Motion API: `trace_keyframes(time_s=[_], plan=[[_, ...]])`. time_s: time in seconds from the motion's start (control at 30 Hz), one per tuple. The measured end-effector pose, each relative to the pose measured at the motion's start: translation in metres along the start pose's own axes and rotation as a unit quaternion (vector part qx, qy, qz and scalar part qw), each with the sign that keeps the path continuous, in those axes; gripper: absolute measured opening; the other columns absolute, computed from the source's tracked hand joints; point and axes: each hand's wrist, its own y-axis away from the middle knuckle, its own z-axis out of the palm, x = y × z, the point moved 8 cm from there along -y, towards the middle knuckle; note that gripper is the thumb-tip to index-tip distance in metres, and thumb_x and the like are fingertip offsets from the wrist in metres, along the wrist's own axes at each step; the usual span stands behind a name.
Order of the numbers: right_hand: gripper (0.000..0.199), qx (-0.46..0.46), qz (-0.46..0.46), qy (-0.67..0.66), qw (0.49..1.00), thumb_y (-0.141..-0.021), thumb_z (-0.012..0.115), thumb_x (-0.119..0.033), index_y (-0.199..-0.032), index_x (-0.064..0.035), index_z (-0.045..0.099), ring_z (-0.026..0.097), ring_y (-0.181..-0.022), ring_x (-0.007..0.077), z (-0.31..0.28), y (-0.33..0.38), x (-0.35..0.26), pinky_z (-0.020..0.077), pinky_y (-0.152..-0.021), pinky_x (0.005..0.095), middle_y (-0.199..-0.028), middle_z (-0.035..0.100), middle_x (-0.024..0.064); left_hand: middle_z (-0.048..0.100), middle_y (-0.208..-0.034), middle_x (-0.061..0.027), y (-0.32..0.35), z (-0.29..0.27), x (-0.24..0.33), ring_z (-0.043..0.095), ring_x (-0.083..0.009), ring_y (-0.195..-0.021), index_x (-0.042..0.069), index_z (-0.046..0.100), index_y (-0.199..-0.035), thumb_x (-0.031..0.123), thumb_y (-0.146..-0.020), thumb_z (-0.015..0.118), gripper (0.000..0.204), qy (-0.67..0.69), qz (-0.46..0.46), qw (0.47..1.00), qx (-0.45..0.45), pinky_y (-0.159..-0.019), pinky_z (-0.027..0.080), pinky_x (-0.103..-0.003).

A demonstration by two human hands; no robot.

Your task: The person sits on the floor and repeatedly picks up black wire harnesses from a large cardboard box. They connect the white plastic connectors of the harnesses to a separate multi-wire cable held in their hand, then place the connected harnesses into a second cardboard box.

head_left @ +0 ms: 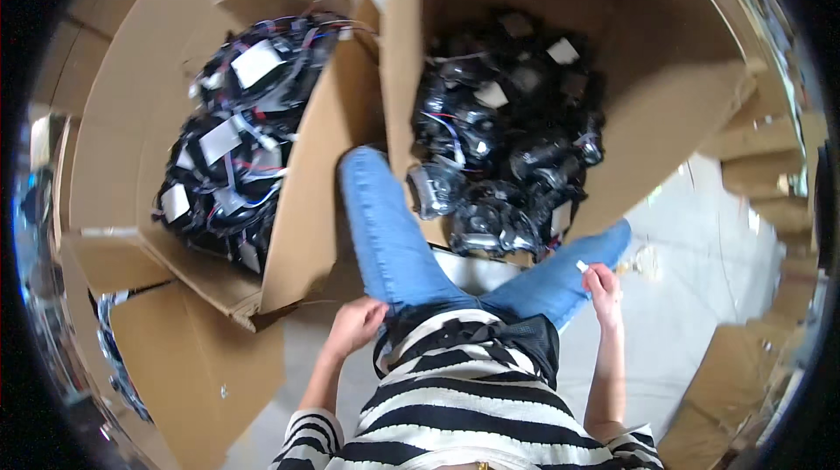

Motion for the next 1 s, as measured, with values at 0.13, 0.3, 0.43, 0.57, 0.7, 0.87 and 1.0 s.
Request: trace_keyframes(time_s=[0.13, 0.3, 0.43, 0.57, 0.7, 0.87, 1.0], plan=[[0.009, -0.008, -0.003, -0.081, 0.997, -0.081, 0.048, -0.006, -0.08, 0.0002, 0.054, 0.045, -0.057, 0.0066, -0.01, 0.053, -0.035, 0.0365, -0.053, 0.0202, -0.062, 0.05, -0.0002, 0.057, -0.069, -0.0122, -0.087, 0.01, 0.067, 0.055, -0.0251, -0.059, 0.004, 0.058, -0.078, 0.01, -0.076, 0.054, 0.008, 0.029, 0.07, 0.997, -0.015, -0.053, 0.043, -0.032], [0.006, -0.105, 0.01, -0.072, 0.992, -0.077, 0.051, -0.004, -0.08, -0.0007, 0.055, 0.048, -0.059, 0.0087, 0.026, 0.077, -0.047, 0.0389, -0.054, 0.0224, -0.064, 0.053, 0.0016, 0.058, -0.07, -0.0124, -0.163, 0.047, 0.06, 0.057, -0.026, -0.061, 0.004, 0.058, -0.081, 0.013, -0.076, 0.053, 0.012, 0.017, 0.069, 0.997, -0.028, -0.054, 0.044, -0.033], [0.007, -0.183, -0.011, -0.046, 0.982, -0.075, 0.052, -0.004, -0.081, -0.0006, 0.055, 0.05, -0.054, 0.0113, 0.045, 0.069, -0.047, 0.0389, -0.05, 0.0233, -0.065, 0.055, 0.005, 0.057, -0.077, -0.0124, -0.199, 0.026, 0.051, 0.057, -0.026, -0.066, 0.005, 0.057, -0.088, 0.008, -0.073, 0.054, 0.015, -0.029, 0.07, 0.993, 0.092, -0.058, 0.045, -0.032], [0.008, -0.177, 0.002, -0.06, 0.982, -0.076, 0.053, -0.005, -0.082, -0.0002, 0.055, 0.05, -0.052, 0.0117, 0.046, 0.055, -0.033, 0.0388, -0.047, 0.0235, -0.064, 0.055, 0.0055, 0.049, -0.105, -0.0128, -0.24, -0.005, 0.12, 0.047, -0.0273, -0.097, 0.001, 0.052, -0.099, 0.005, -0.066, 0.057, 0.033, -0.292, 0.24, 0.915, 0.14, -0.081, 0.039, -0.037], [0.008, -0.183, -0.039, -0.066, 0.98, -0.076, 0.053, -0.005, -0.083, -0.0002, 0.055, 0.05, -0.053, 0.0116, 0.051, 0.041, -0.043, 0.0393, -0.047, 0.0239, -0.065, 0.055, 0.0061, 0.043, -0.117, -0.0137, -0.304, 0.003, 0.112, 0.038, -0.0262, -0.112, 0.0, 0.048, -0.107, 0.008, -0.064, 0.058, 0.045, -0.471, 0.286, 0.828, 0.102, -0.096, 0.025, -0.044], [0.007, -0.194, -0.029, -0.065, 0.979, -0.076, 0.053, -0.004, -0.082, -0.0004, 0.055, 0.051, -0.054, 0.0117, 0.054, 0.033, -0.048, 0.039, -0.047, 0.0238, -0.065, 0.056, 0.0069, 0.047, -0.113, -0.0127, -0.354, 0.035, 0.078, 0.039, -0.0253, -0.112, 0.001, 0.053, -0.1, 0.013, -0.072, 0.046, 0.031, -0.576, 0.325, 0.747, 0.062, -0.098, 0.021, -0.046], [0.007, -0.196, -0.011, -0.066, 0.978, -0.076, 0.052, -0.004, -0.082, -0.0005, 0.054, 0.052, -0.053, 0.0131, 0.056, 0.028, -0.047, 0.0391, -0.047, 0.0246, -0.066, 0.056, 0.0078, 0.057, -0.092, -0.013, -0.368, 0.026, 0.077, 0.052, -0.0279, -0.091, 0.003, 0.052, -0.092, 0.01, -0.075, 0.048, 0.019, -0.392, 0.166, 0.903, -0.059, -0.087, 0.035, -0.039]])
